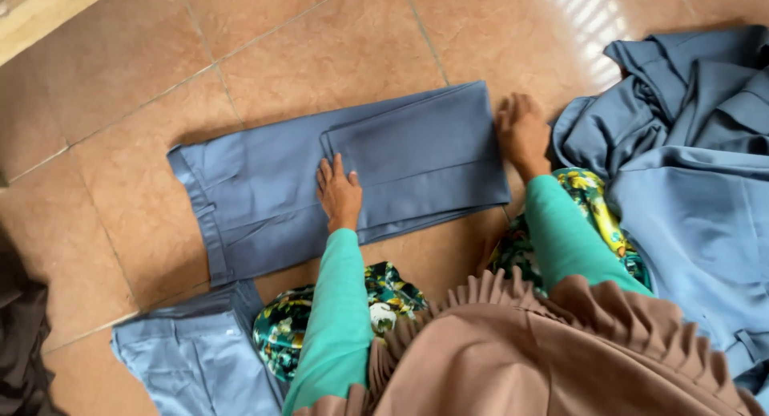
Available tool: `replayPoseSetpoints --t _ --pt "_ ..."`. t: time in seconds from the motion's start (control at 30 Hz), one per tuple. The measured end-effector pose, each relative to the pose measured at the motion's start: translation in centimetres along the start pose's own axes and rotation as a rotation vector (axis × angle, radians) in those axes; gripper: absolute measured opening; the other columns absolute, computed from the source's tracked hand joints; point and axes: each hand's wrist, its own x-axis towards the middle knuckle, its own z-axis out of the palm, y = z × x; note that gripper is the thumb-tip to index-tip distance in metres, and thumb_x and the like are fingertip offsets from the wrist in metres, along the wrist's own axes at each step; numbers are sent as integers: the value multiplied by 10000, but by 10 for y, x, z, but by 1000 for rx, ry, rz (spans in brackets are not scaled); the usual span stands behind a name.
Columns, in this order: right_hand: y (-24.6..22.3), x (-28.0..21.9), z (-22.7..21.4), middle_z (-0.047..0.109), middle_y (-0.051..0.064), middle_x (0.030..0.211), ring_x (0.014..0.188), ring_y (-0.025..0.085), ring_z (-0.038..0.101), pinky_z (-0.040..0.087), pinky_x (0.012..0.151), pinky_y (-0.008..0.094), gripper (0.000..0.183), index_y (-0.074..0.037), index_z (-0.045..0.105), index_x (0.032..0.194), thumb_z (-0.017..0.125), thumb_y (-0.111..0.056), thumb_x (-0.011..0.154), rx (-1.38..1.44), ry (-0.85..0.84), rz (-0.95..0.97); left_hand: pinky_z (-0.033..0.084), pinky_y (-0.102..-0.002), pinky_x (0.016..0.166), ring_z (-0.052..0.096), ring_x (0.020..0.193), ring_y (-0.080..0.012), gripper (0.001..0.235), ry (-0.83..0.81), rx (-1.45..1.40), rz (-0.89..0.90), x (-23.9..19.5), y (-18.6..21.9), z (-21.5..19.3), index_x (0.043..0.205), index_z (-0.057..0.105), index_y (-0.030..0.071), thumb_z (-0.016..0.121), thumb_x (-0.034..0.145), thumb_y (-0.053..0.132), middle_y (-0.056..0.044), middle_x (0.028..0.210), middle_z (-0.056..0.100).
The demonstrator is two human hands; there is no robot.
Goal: The person sits on a tiled floor and folds multiple pairs of light blue trousers by hand. They smooth out the fabric, fold the legs together, and then fold the trousers into neat rectangular stacks, placing each finished pair on a growing pile to the left.
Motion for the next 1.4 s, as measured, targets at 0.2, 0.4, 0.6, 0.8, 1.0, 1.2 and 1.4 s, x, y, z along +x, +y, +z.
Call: replayPoseSetpoints --t 0.2,0.4,0.6,0.8,1.0,1.2,1.4 --pt "-16 -72 -34 705 170 1146 1126 420 669 540 843 582 615 -257 615 1304 763 -643 850 181 -402 313 447 -514 1110 450 1416 -420 526 240 -241 84 -78 19 -3 1441 581 170 671 922 167 -188 1533 462" --pt "-45 -100 -39 710 37 923 795 233 735 593 622 387 480 -186 657 1221 860 -127 790 1290 -428 676 365 -516 1177 263 1525 -422 632 -5 -277 65 -123 9 -10 1590 355 75 554 992 133 -204 1673 214" --pt "-142 -100 -224 757 57 1029 925 207 789 661 821 331 475 -119 709 1280 800 -47 819 1512 -320 480 376 -525 1162 370 1440 -503 511 74 -442 200 -139 47 20 1509 461 1 529 1009 80 -325 1586 316" --pt "-204 -105 -331 712 -38 1017 890 106 677 580 802 205 562 -126 660 1379 688 -70 820 1431 -334 293 410 -506 1043 487 1325 -475 558 -312 -792 456 -149 133 46 1517 404 54 458 1012 284 -223 1602 325" --pt "-224 -110 -236 655 268 1221 1152 298 611 547 974 485 677 36 500 1485 762 13 861 1206 -356 -68 471 -530 1101 486 1401 -392 536 -580 -1360 49 -93 92 77 1546 442 119 545 1022 151 -203 1506 519" --pt "-277 -180 -141 659 97 792 720 173 648 625 630 308 692 -96 463 1544 739 -67 911 1059 -909 -186 288 -605 1211 356 1485 -398 1213 -341 -1677 -855 -126 32 -170 1621 270 138 682 710 824 -212 1658 255" --pt "-167 -176 -55 669 97 1011 961 347 691 574 806 477 506 -221 635 1410 734 -230 913 314 -285 -204 343 -639 1150 393 1447 -440 681 -230 -1270 -562 -91 -62 -28 1488 542 160 780 910 431 -246 1530 464"
